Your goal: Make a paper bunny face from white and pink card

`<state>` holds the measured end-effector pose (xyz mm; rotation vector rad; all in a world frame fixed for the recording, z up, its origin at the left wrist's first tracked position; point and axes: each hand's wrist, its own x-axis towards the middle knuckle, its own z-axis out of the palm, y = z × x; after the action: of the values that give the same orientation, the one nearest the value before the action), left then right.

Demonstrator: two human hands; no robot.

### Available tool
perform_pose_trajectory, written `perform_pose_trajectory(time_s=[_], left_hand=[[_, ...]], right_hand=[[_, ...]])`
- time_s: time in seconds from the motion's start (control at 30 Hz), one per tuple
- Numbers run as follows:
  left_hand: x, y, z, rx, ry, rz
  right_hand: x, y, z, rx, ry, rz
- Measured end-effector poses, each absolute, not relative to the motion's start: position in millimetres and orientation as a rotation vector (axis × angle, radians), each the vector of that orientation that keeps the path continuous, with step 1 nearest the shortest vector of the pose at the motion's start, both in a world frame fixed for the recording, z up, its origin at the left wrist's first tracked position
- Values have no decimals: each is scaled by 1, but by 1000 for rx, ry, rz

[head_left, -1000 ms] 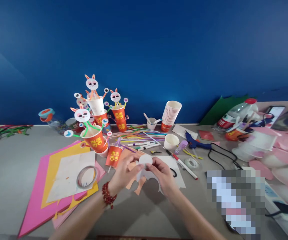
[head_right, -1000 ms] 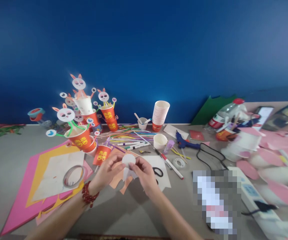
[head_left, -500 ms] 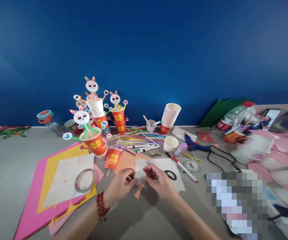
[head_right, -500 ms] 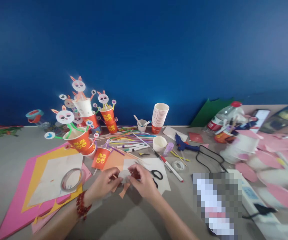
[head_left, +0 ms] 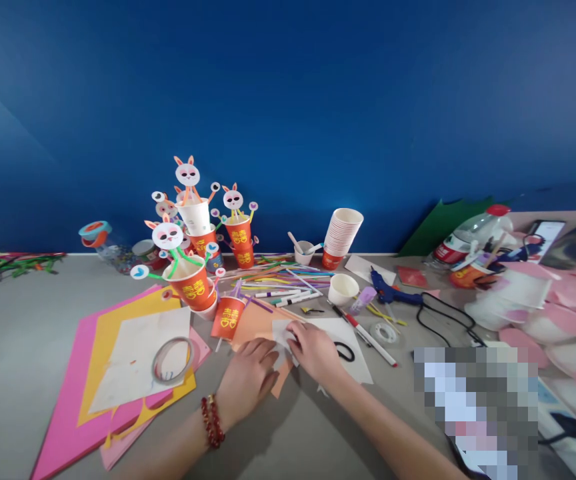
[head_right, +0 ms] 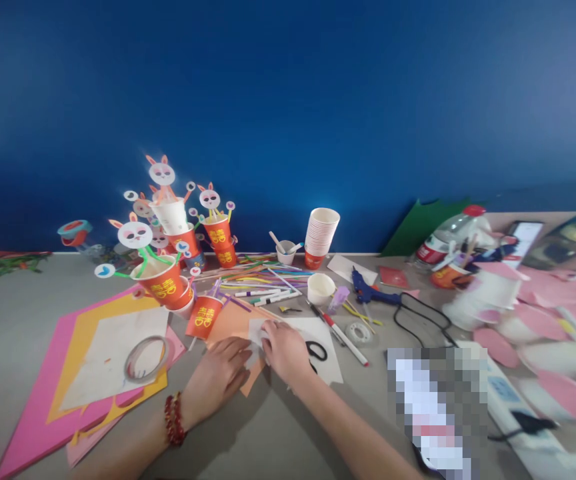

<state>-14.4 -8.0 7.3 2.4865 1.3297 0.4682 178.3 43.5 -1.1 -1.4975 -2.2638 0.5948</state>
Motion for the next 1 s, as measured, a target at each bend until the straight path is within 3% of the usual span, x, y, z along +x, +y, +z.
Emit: perform_pose_trajectory(time_s=[0.3, 1.0], left_hand=[[-15, -11, 9, 2489, 1362, 385], [-23, -9, 5, 2545, 1466, 427]], right_hand=[[180, 37, 3, -1406, -2561, 224], [182, 37, -3, -1332, -2578, 221]])
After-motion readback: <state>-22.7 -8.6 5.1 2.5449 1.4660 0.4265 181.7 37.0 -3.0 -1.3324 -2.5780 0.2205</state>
